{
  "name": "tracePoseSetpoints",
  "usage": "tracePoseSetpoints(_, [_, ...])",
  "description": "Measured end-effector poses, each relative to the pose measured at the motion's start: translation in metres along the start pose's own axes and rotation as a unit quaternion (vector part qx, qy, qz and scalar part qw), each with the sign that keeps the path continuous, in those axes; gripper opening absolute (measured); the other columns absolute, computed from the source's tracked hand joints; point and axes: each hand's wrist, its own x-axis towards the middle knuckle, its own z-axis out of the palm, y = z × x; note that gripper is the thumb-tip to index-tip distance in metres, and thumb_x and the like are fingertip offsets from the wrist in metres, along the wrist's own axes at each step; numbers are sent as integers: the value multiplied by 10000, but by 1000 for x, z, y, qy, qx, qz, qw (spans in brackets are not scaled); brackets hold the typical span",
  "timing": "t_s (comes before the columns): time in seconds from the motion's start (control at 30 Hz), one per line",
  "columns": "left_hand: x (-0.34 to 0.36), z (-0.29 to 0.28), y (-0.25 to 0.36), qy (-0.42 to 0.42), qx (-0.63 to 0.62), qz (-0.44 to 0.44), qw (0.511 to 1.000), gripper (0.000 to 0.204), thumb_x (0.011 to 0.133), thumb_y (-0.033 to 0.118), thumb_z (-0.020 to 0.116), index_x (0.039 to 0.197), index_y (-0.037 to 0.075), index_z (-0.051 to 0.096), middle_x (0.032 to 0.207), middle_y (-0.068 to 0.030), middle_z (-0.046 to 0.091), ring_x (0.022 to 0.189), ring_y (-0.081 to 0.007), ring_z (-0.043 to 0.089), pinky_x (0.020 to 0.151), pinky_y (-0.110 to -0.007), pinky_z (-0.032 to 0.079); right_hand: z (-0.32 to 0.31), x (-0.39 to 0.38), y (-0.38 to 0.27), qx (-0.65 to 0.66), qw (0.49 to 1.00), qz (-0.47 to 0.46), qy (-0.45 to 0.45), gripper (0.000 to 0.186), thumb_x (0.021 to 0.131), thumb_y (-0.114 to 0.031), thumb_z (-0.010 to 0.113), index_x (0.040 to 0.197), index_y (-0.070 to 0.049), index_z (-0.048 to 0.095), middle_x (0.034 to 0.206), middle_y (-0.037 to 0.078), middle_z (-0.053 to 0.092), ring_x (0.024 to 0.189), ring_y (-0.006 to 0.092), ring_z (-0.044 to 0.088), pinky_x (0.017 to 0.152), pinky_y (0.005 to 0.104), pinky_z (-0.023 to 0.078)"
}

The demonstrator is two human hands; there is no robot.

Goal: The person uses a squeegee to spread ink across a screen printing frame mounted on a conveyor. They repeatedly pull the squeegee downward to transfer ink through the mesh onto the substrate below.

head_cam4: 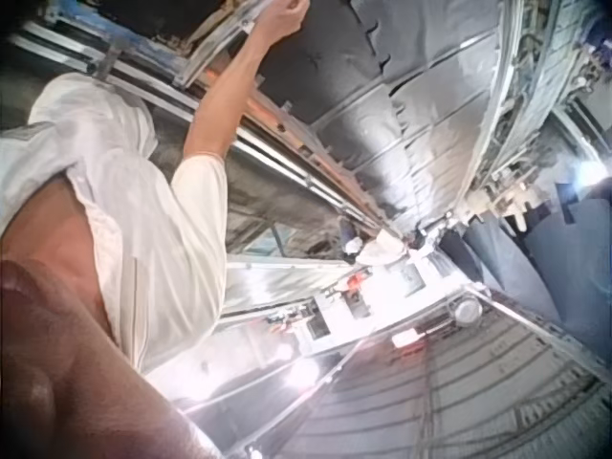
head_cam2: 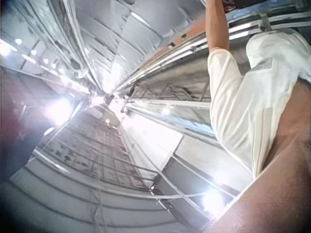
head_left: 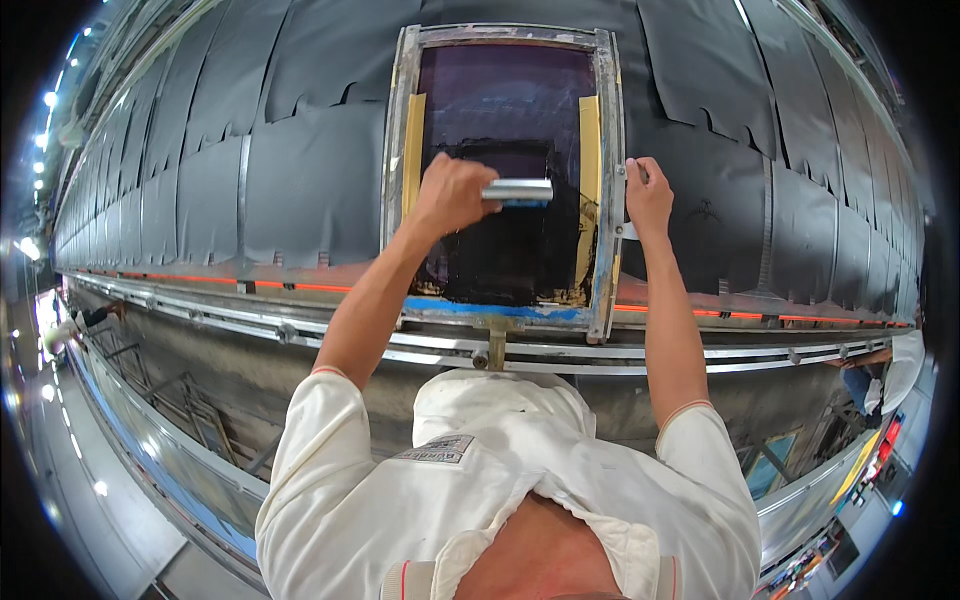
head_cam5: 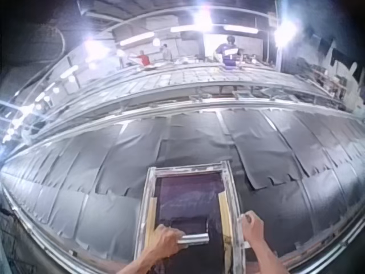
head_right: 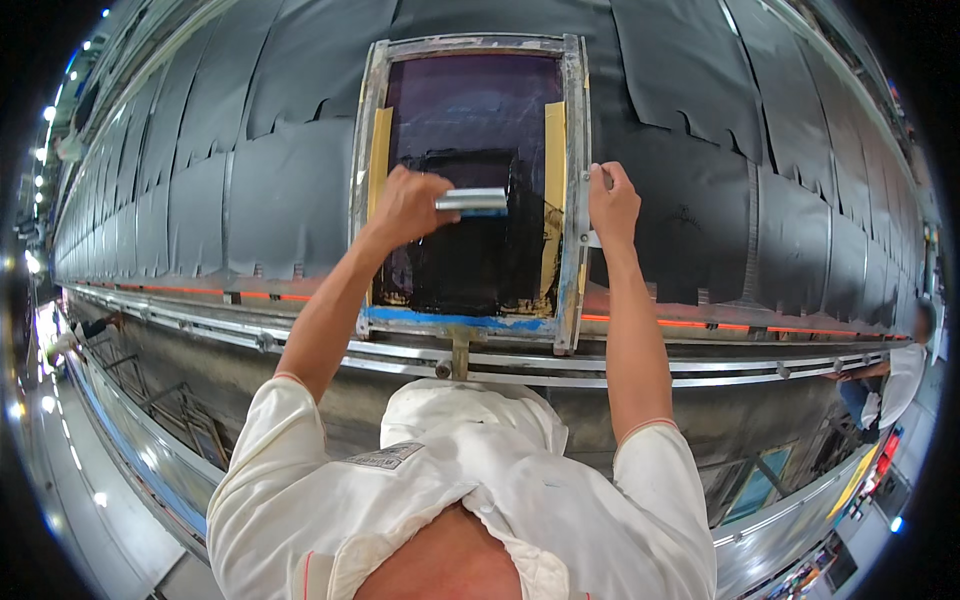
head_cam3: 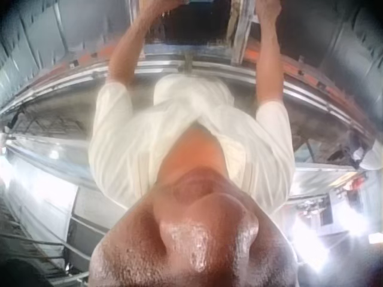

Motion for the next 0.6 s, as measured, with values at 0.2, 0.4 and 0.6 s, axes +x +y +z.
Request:
tracePoseSetpoints(0.2, [78,-35,-36,-34,-44,-19,998,245,731,313,874,816,125,742,747,-96,719,780,-351,699,739,-464,514,2,17,-88,15,945,-317,-78,372,907,-412,748,1111,-101,734,1109,189,745,1009,384,710,879,434,545])
tracePoseSetpoints(0.4, [93,-31,-45,-27,-42,-50,998,250,703,301,894,837,137,762,763,-91,733,787,-344,705,756,-455,530,69,46,-152,-274,871,-300,-276,245,861,-254,750,1015,-67,713,942,187,741,913,398,705,822,468,549])
tracePoseSetpoints(0.6, [34,-2,-25,6,-83,-22,996,216,697,212,894,864,147,775,762,-106,723,785,-362,699,740,-476,522,77,-6,-108,-270,858,-348,-262,167,815,-247,765,904,-116,710,908,156,748,917,380,709,835,479,524])
